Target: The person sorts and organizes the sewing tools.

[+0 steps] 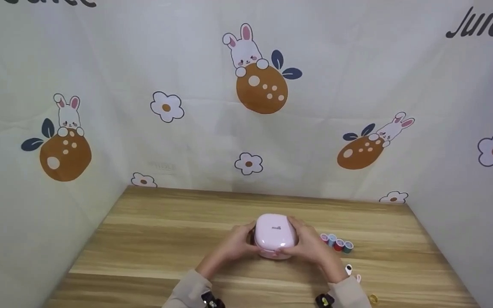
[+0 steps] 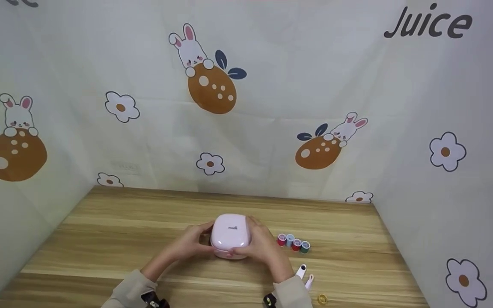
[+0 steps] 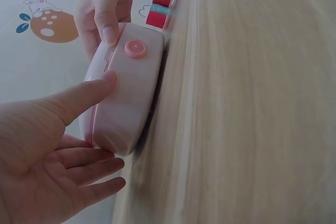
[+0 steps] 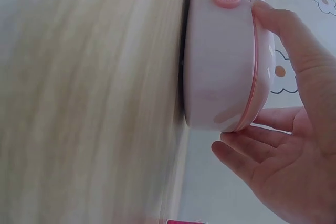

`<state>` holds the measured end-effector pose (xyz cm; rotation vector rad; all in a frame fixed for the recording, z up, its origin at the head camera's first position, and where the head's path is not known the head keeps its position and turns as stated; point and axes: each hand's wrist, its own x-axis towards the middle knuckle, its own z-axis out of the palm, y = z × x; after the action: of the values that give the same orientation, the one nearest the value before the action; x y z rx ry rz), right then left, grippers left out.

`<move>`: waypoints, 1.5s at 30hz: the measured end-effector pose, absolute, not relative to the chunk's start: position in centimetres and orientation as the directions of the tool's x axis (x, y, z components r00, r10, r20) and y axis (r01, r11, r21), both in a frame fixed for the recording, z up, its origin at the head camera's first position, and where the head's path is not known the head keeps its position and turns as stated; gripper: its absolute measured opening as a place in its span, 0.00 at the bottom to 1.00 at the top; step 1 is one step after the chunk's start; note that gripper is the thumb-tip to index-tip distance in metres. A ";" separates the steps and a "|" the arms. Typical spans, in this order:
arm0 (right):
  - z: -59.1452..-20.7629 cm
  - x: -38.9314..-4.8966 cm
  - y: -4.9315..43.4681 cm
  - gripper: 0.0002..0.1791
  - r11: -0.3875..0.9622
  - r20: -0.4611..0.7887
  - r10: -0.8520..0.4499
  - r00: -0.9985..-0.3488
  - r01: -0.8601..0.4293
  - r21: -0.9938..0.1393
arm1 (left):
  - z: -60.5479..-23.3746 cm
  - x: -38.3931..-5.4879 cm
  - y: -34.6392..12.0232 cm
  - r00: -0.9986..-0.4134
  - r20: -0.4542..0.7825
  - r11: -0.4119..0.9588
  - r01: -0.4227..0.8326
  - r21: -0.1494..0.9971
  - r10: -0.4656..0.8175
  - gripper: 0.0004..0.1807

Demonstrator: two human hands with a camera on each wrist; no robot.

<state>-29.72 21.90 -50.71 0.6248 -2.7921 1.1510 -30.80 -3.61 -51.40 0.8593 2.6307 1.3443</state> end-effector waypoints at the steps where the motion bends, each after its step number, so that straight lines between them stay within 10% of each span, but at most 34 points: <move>1: -50.8 -29.8 21.9 0.56 0.642 0.214 -0.351 -0.912 -0.400 -0.654 | -51.4 -30.8 -3.6 -0.843 0.189 0.462 0.448 0.766 0.504 0.48; 45: -50.2 -30.1 21.0 0.52 0.659 0.223 -0.329 -0.918 -0.392 -0.641 | -51.7 -31.6 -4.0 -0.838 0.203 0.362 0.421 0.831 0.507 0.39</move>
<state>-30.14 21.02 -50.17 0.6062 -2.7817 1.1064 -31.55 -4.01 -51.74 0.8609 2.5195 1.4958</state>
